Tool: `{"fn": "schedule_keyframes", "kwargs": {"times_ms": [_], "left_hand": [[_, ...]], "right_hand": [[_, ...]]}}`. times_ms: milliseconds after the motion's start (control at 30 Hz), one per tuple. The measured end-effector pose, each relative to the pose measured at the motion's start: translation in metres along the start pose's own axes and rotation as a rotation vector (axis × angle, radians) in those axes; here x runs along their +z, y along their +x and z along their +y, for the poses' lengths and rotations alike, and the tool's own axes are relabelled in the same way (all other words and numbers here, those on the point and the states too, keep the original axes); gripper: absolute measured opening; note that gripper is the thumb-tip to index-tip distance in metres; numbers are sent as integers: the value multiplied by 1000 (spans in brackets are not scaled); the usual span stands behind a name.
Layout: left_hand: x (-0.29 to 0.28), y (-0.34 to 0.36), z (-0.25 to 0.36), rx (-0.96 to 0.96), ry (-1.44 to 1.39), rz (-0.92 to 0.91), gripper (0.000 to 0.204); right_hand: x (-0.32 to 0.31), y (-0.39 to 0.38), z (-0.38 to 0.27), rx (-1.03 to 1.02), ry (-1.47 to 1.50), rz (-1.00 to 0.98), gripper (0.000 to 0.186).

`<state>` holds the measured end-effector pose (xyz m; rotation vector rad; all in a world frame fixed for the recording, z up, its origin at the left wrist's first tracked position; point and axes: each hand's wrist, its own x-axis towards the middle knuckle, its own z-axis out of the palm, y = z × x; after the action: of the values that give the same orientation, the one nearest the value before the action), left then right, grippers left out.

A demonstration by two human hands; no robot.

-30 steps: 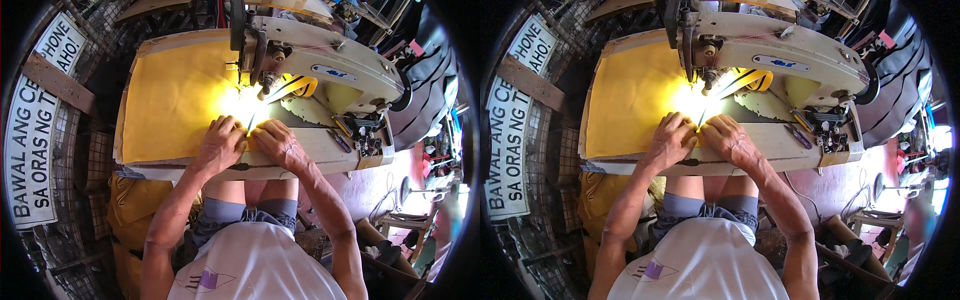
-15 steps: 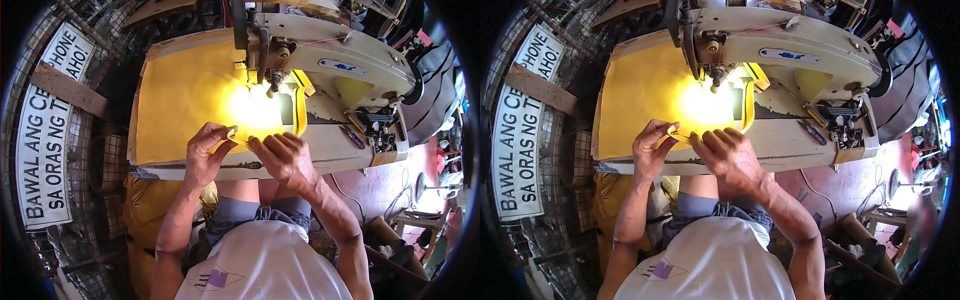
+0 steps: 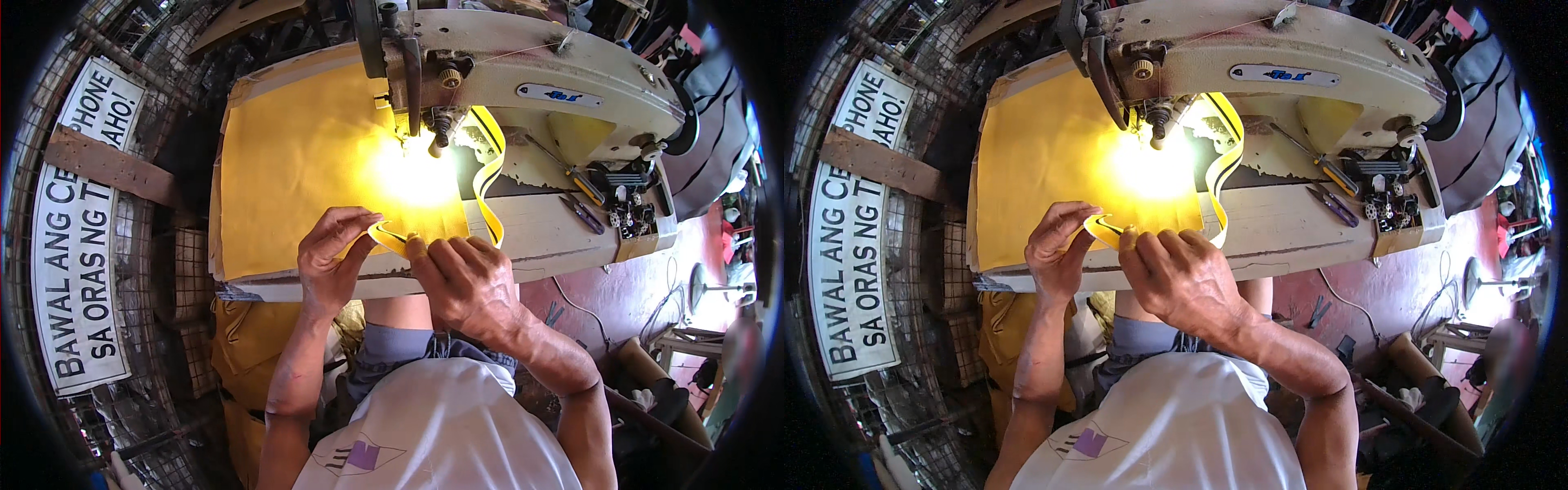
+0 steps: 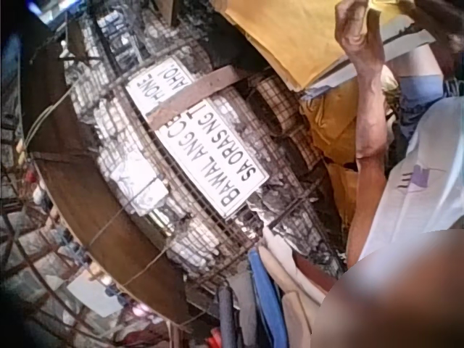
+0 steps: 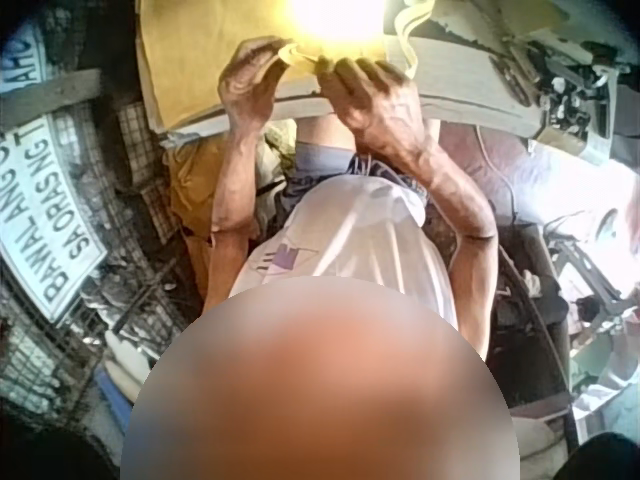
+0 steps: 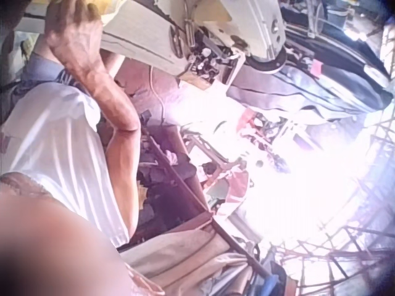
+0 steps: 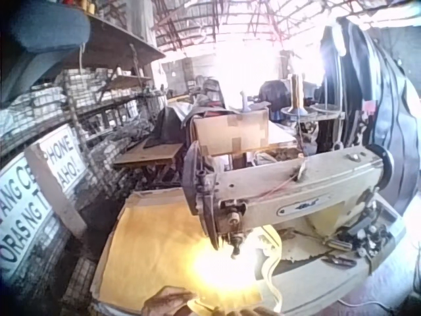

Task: Sewing the handles and edges of a yellow tote bag using an industrial sewing machine.

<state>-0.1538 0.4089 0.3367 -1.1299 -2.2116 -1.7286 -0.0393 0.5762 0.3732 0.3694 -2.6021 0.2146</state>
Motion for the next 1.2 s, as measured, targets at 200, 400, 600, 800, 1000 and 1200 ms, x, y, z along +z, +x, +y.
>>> {"fn": "schedule_keyframes", "kwargs": {"times_ms": [200, 400, 600, 800, 1000, 1200], "left_hand": [[1, -1, -4, -156, -138, -93, 22], [15, 1, 1, -393, -205, -215, 14], [20, 10, 2, -461, -104, -341, 16], [27, 16, -2, -459, -45, -321, 12], [44, 23, -11, -392, 50, -125, 13], [27, 43, -39, -369, 257, -246, 27]], "right_hand": [[-2, -2, 16, 120, 219, -11, 32], [17, 5, 41, 258, 503, -59, 25], [32, 9, 54, 294, 759, -46, 16], [37, 15, 61, 434, 812, -106, 15], [56, 37, 84, 438, 791, -232, 20], [74, 52, 100, 636, 644, -561, 23]]}}
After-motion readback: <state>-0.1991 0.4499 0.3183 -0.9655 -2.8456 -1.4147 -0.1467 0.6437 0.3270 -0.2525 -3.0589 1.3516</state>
